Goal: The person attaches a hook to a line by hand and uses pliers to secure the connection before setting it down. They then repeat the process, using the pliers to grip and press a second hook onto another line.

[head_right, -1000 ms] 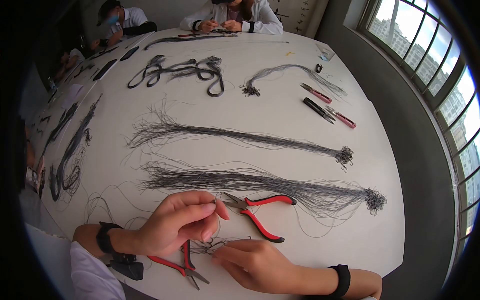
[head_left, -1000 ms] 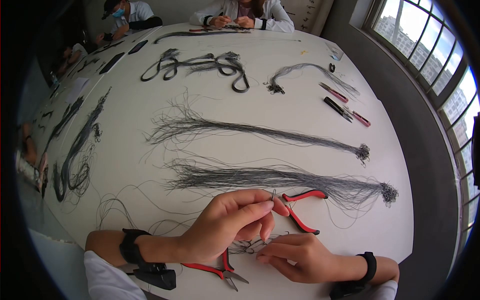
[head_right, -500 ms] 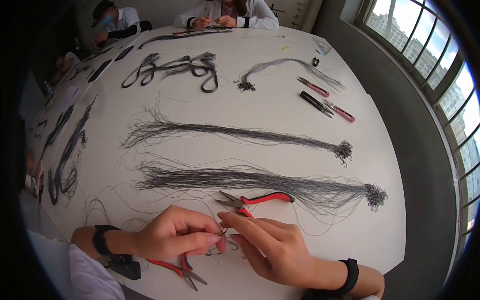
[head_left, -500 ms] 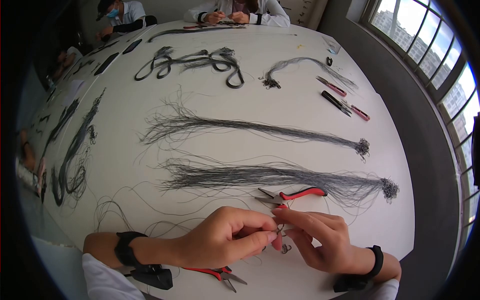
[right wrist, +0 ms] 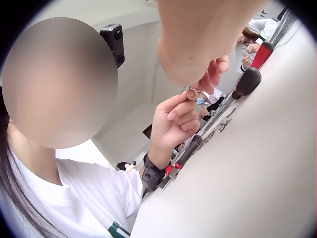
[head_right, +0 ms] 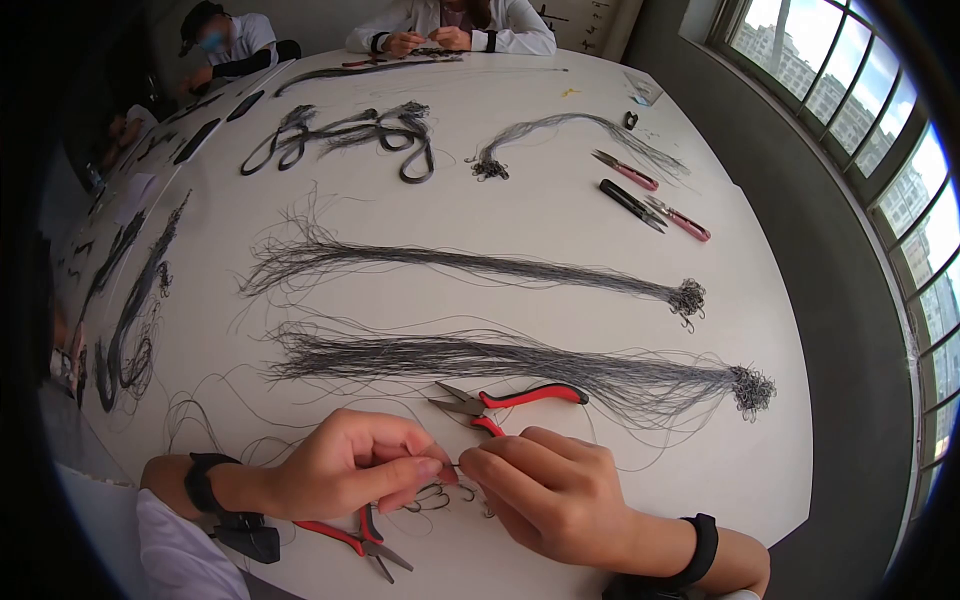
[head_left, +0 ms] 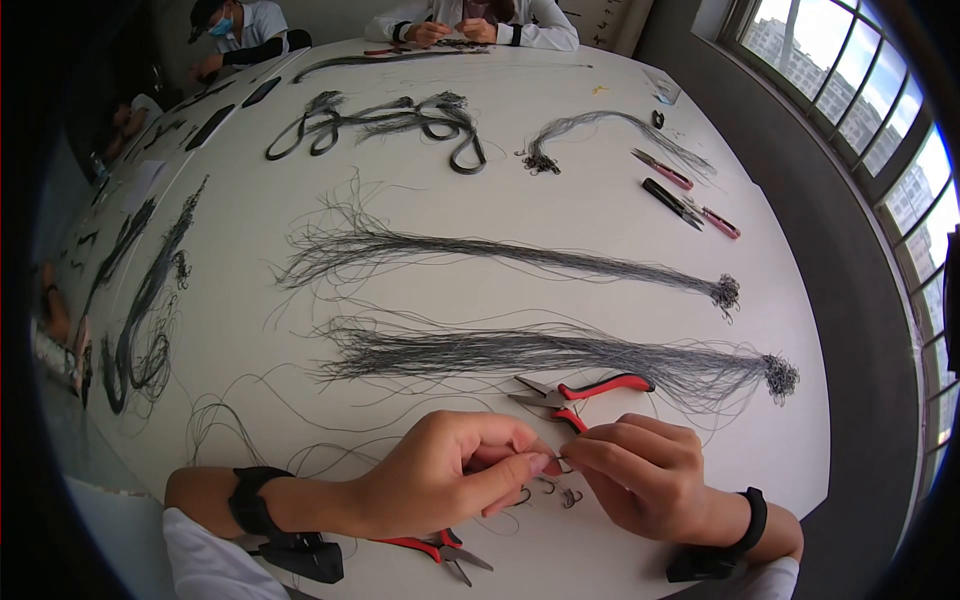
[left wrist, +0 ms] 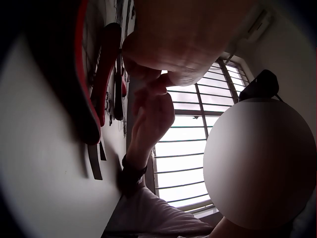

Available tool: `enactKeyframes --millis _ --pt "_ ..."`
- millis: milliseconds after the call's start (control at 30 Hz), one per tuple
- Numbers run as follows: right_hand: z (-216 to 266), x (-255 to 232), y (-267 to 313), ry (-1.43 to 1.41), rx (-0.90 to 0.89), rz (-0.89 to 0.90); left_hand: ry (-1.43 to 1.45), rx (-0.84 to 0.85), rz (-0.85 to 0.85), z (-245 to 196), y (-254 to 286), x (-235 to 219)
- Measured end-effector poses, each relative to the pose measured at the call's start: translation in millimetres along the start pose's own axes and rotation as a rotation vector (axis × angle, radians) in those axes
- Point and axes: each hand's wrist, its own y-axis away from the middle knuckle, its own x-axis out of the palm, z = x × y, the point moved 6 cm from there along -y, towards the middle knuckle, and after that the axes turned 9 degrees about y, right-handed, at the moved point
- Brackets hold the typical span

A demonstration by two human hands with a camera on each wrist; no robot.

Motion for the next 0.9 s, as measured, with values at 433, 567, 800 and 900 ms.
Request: enactKeyframes --millis 433,567,800,900 --pt "-3 1 0 0.101 -0.068 0.006 0.034 -0.078 -0.052 1 -1 -1" --pt "-2 2 -1 0.091 -0.067 -0.009 0.05 -0.054 -0.079 2 -1 -3" --pt "-12 -1 -5 0.276 0.237 0.138 0.066 0.137 -0.184 -3 0 -15" --pt "-17 2 1 0.349 0.294 0.231 0.105 0.178 -0.212 -3 -1 -18"
